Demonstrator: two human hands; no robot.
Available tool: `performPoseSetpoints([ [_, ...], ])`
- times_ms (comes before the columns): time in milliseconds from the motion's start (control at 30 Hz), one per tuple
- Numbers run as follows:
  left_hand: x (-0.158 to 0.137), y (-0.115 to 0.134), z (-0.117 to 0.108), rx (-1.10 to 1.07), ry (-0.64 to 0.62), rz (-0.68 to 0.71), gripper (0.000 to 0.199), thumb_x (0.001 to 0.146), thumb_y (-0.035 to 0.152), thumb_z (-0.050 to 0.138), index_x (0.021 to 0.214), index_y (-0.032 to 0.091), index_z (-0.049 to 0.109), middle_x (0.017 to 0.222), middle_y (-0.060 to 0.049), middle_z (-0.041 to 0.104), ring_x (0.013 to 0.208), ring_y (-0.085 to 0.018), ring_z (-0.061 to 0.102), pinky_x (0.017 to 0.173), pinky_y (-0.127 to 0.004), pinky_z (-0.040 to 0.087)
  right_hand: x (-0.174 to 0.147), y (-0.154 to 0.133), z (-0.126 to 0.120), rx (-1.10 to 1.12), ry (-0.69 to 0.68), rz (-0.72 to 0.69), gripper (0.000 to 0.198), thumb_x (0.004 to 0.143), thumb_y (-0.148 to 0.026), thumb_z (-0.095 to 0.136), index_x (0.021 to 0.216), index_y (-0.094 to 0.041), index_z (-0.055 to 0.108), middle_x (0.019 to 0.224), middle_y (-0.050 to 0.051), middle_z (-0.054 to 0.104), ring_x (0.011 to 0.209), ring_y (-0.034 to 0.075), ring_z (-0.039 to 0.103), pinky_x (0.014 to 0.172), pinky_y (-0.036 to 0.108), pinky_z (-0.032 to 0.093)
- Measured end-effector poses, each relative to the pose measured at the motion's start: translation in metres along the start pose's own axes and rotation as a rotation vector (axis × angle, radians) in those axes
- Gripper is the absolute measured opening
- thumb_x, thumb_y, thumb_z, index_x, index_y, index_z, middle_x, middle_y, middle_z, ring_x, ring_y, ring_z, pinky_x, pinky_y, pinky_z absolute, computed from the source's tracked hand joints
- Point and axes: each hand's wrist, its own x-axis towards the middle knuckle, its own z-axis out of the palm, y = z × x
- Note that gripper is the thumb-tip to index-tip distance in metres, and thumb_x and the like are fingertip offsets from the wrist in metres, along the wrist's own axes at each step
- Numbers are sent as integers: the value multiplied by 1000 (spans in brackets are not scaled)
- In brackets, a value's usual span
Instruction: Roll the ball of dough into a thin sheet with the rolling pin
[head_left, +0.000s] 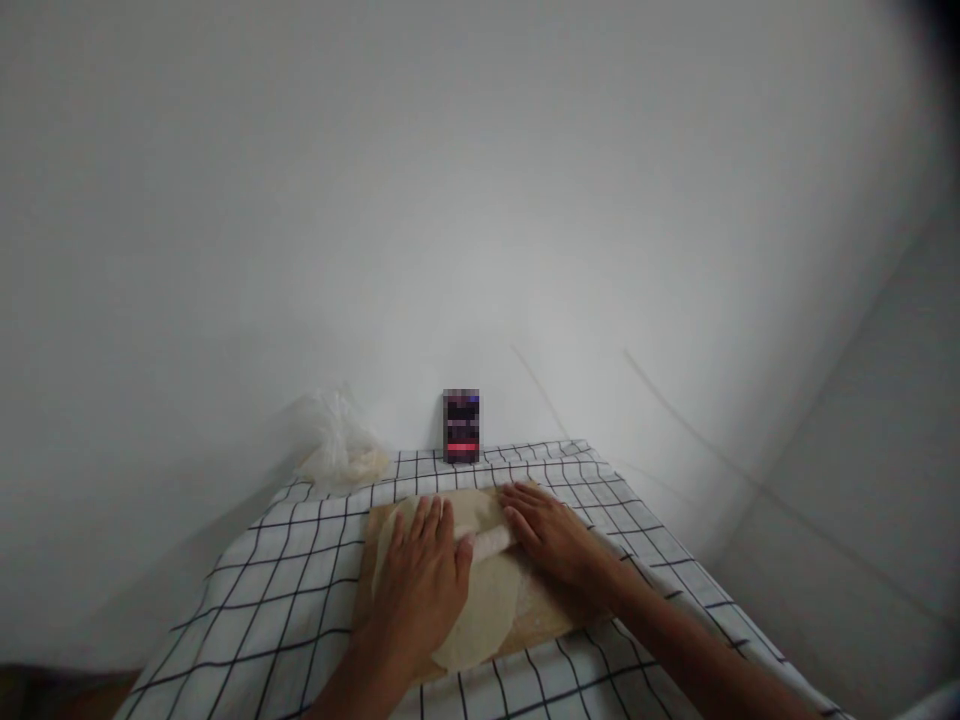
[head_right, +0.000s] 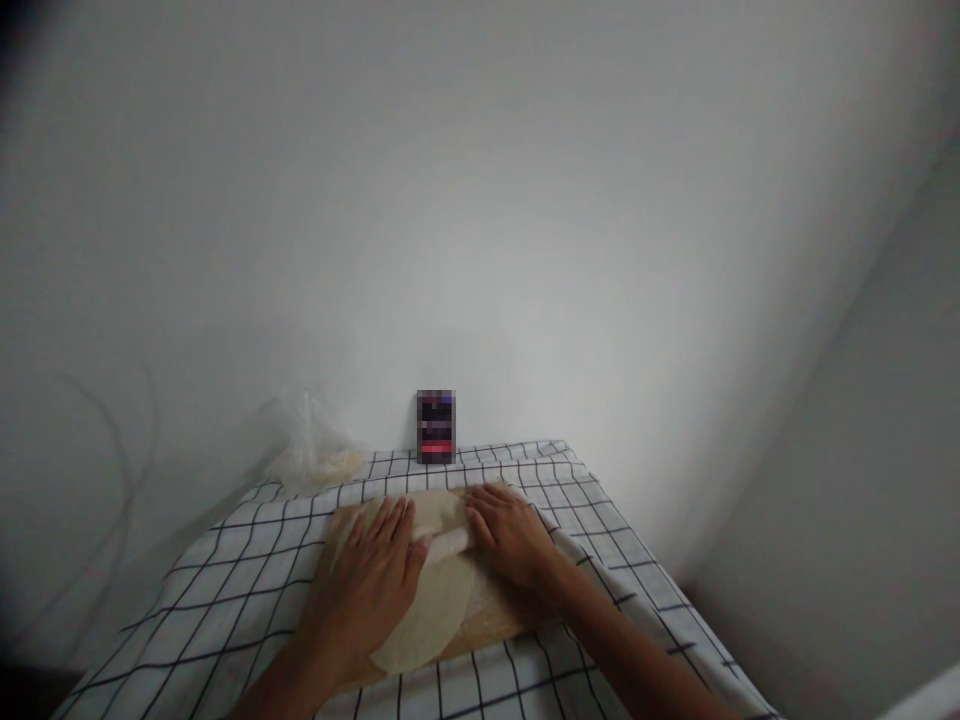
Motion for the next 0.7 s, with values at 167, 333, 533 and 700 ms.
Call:
performPoseSetpoints([
  [167,-34,4,7,11,173,149,55,104,36,37,152,12,48,158,-11,47,144,-31,49,110,-52,49,-44,-18,-7,39,-5,41,53,109,-46,33,146,-18,59,152,10,56,147,27,45,122,50,38],
  [333,-47,7,13,-5,242,198,58,102,36,41,157,15,41,159,-9,47,144,-29,49,115,-50,44,-56,-21,-6,10,-10,47,54,109,-49,36,153,-22,51,159,7,48,151,27,38,125,51,32],
  [533,-2,-6,13,-46,54,27,54,106,42,36,145,11,55,152,-16,54,144,-36,48,115,-63,41,19,-4,-1,-101,-81,76,55,110,-48,25,151,-24,53,163,8,42,155,28,28,125,56,25],
  [700,20,-20,10,-24,-60,-71,50,107,38,36,138,9,61,147,-23,57,141,-39,51,111,-65,42,74,9,9,-93,-96,55,53,108,-50,31,144,-26,60,157,7,51,151,28,39,121,52,34],
])
